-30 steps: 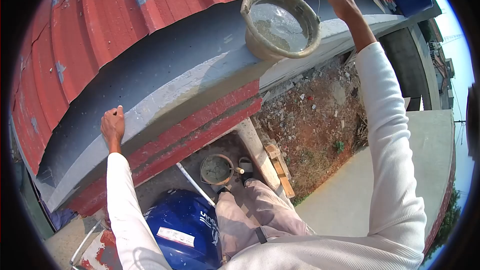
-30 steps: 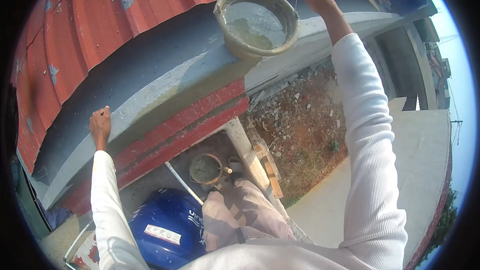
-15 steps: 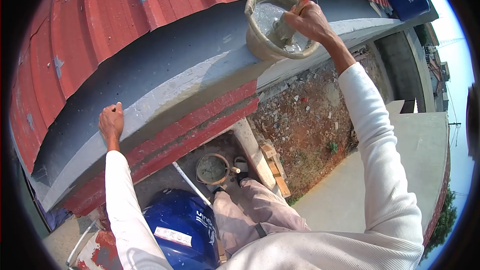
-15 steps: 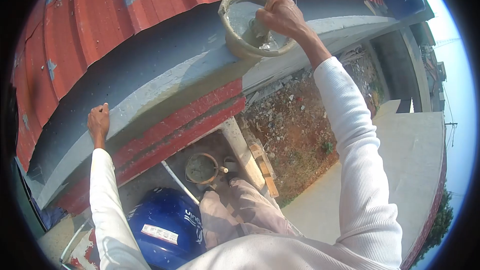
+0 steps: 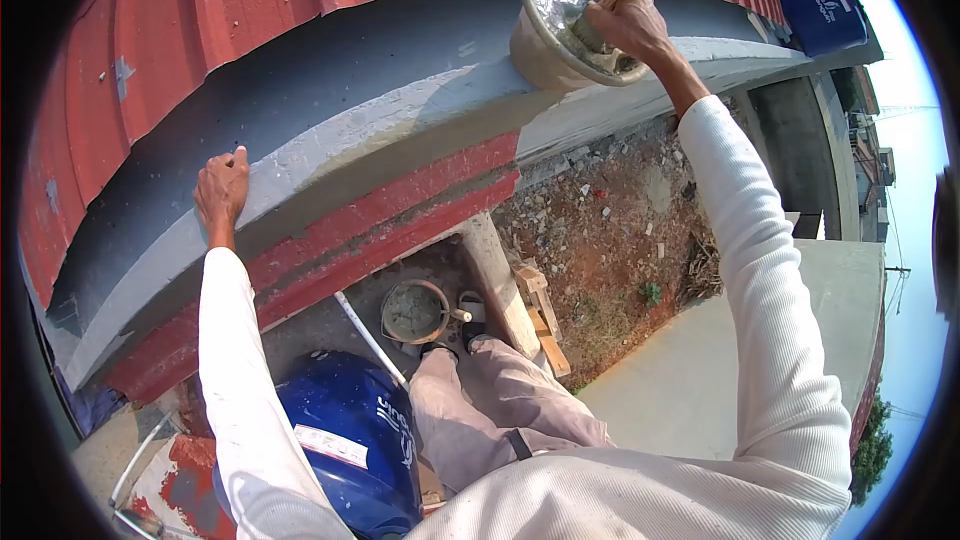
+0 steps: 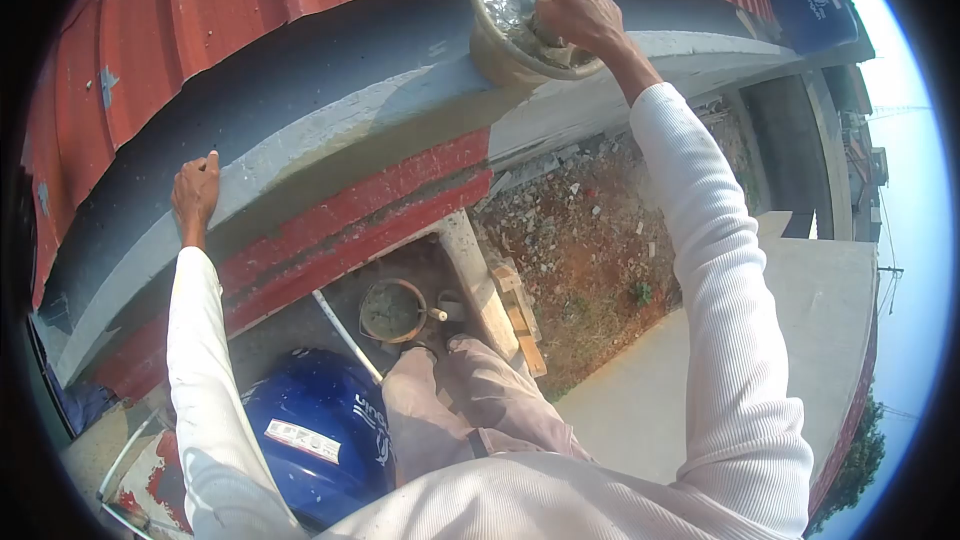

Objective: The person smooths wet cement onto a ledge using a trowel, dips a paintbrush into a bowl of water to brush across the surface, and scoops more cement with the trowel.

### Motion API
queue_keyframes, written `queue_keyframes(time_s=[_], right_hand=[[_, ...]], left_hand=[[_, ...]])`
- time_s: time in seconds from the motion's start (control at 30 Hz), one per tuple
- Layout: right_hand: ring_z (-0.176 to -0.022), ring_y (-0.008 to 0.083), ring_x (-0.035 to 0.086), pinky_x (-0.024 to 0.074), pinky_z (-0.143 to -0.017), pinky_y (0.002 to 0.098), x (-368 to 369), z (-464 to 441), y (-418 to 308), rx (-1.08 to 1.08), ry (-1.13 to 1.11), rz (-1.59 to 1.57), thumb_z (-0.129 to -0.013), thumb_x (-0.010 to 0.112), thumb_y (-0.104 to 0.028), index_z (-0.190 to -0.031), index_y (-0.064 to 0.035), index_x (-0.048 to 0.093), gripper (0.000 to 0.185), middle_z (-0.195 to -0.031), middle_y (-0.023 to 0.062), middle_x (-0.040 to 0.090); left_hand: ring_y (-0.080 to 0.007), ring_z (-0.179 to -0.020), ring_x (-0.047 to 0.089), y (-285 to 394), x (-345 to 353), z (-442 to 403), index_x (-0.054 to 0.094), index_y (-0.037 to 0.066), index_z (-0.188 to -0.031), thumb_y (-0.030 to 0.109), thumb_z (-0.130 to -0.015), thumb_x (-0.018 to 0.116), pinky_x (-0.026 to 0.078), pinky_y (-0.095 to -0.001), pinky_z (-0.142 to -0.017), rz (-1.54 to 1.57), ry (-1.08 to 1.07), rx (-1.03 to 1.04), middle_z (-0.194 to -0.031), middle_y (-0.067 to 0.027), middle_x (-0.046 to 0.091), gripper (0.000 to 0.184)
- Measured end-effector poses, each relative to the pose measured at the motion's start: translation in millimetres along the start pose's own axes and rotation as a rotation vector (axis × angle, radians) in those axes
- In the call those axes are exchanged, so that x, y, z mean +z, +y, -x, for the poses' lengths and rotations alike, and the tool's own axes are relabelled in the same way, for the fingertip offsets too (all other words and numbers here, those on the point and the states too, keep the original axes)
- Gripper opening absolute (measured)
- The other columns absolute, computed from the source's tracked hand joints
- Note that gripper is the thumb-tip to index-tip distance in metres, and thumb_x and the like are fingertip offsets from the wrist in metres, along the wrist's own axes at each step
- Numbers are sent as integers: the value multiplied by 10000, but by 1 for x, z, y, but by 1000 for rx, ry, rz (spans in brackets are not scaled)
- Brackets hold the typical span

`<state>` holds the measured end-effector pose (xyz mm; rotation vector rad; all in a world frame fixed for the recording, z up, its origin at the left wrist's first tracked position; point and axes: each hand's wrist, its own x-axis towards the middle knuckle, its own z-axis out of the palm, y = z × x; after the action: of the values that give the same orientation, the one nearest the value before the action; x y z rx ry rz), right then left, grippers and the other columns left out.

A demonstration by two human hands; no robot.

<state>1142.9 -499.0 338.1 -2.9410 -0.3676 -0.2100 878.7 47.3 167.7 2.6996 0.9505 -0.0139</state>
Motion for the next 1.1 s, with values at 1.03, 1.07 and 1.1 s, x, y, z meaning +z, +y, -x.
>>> queue_keyframes(time_s=[1.03,1.07,1.1], right_hand=[[-891,185,742,621,-831,345,-112,130,25,-42,162,-1063,-1041,751,-304,-1225,44,759,393,-1056,96,756],[-851,198,735,623,-805,362,-101,137,49,62,123,-1163,-1042,741,-290,-1143,26,766,333,-1047,97,760],[-822,219,736,607,-795,398,-69,126,114,195,151,-1016,-1011,753,-347,-1030,-4,779,344,-980,109,775]], left_hand=[[-401,-1403,599,-109,125,715,590,-49,-1473,495,-1049,626,457,-440,-1172,813,-545,-766,-1457,-266,663,691],[-402,-1403,599,-114,136,716,592,-51,-1470,495,-1050,624,459,-440,-1169,845,-534,-777,-1458,-267,663,690],[-403,-1402,600,-123,151,720,594,-53,-1468,495,-1051,623,461,-441,-1166,882,-517,-779,-1458,-267,662,689]])
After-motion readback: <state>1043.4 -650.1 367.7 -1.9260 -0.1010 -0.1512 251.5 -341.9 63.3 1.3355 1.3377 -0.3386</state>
